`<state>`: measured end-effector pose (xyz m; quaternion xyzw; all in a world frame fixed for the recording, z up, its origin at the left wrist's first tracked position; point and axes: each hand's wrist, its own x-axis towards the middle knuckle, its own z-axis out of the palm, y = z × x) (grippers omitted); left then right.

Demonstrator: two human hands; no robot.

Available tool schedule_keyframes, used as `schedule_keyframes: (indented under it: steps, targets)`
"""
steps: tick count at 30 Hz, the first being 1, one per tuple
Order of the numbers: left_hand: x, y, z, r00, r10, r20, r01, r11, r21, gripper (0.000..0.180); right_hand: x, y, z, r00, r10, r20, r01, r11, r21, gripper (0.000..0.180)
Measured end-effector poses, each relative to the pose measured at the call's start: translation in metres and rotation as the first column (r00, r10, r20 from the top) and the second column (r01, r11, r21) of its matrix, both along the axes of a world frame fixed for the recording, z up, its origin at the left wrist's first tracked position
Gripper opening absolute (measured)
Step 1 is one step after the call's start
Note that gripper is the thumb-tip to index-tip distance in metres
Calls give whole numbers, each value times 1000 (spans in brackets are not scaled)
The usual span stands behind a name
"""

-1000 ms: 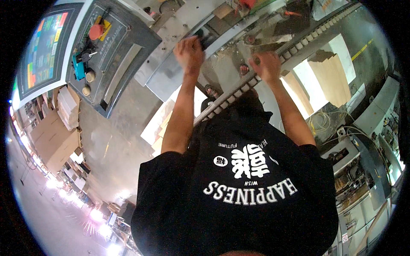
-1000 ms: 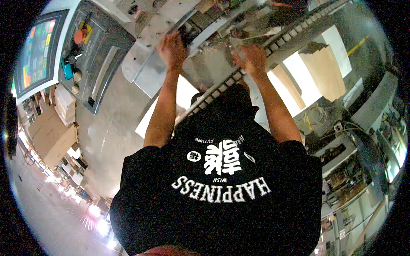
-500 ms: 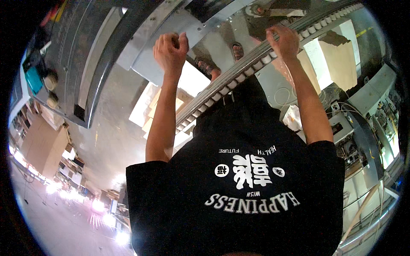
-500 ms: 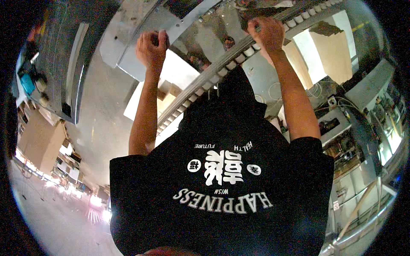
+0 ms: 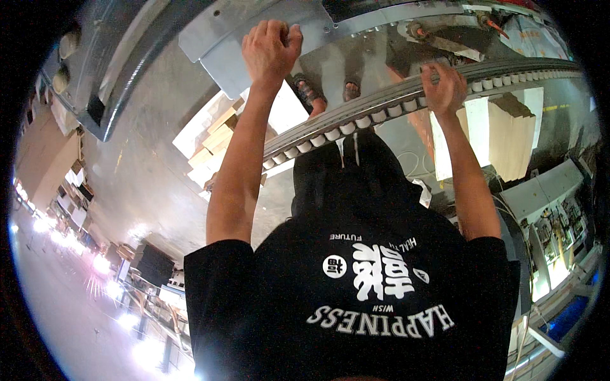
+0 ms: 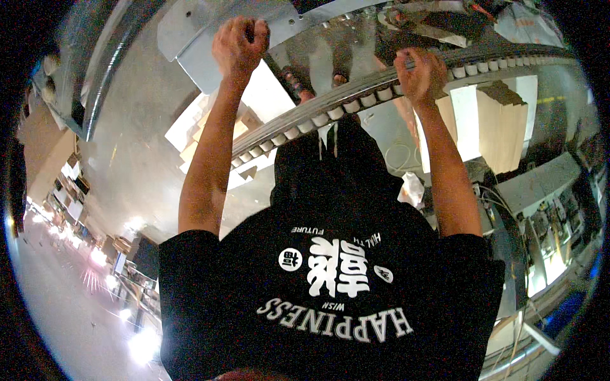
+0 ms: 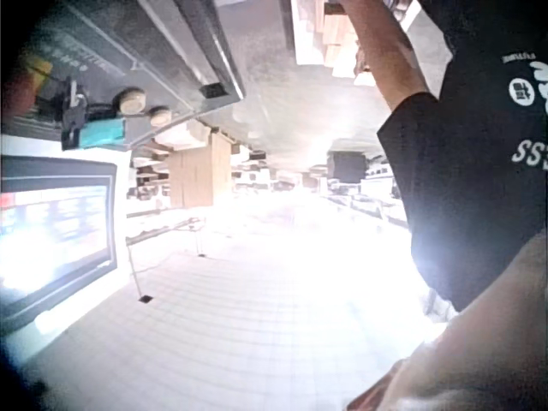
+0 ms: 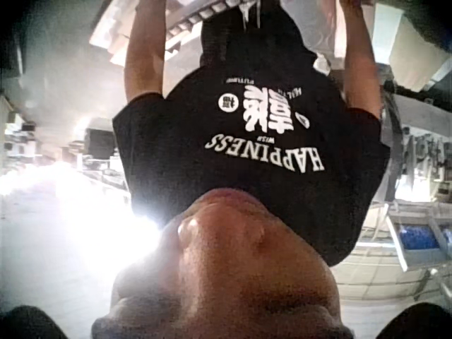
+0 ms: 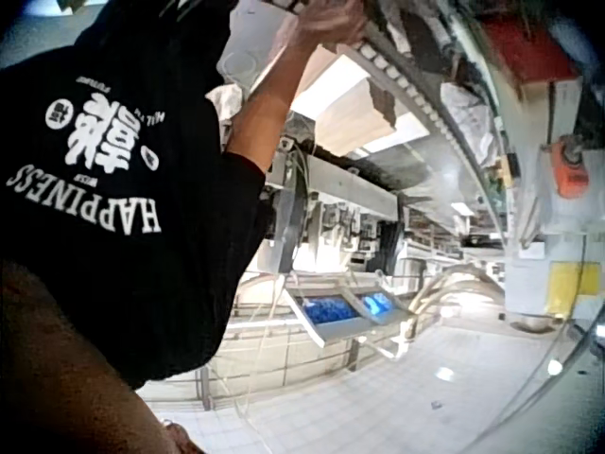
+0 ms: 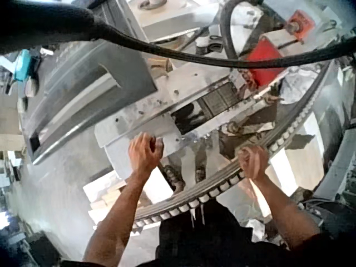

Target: The person repeatedly picks up small wooden planks from a pile and feeds them one at a time into a machine with a conveyor belt. The planks move along the belt and exit the machine.

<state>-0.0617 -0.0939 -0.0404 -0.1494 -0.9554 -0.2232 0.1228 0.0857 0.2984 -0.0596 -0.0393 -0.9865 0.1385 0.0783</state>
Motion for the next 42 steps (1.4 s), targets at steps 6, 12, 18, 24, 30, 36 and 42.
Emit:
schedule_keyframes:
  steps: [6, 12, 18, 24, 30, 36, 42]
  targets:
    - [0, 1, -1, 1000, -16, -1, 16, 999, -52, 20, 5, 2, 3, 999, 40, 0, -40, 999, -16, 25]
    - [3, -6, -10, 995, -87, -42, 89, 995, 49, 35, 2, 2, -8, 992, -6, -126, 2, 1000, -28, 31]
    - [-5, -21, -31, 997, 54, -52, -62, 985, -162, 34, 3, -11, 6, 997, -67, -30, 63, 991, -114, 15]
    - [1, -13, -19, 998, -32, -51, 30, 998, -55, 44, 3, -15, 26, 995, -94, -21, 90, 983, -157, 17]
    - [2, -5, -10, 994, -54, -93, 47, 996, -76, 44, 0, -15, 25, 989, -116, -88, 106, 989, -105, 17]
    - [7, -27, -22, 992, -85, -95, 76, 993, -93, 43, 0, -11, 12, 991, -4, -136, -8, 996, -91, 12]
    - [5, -5, -14, 979, 205, -4, -204, 969, -137, 35, -2, -14, 23, 982, -26, -186, -12, 980, -201, 15]
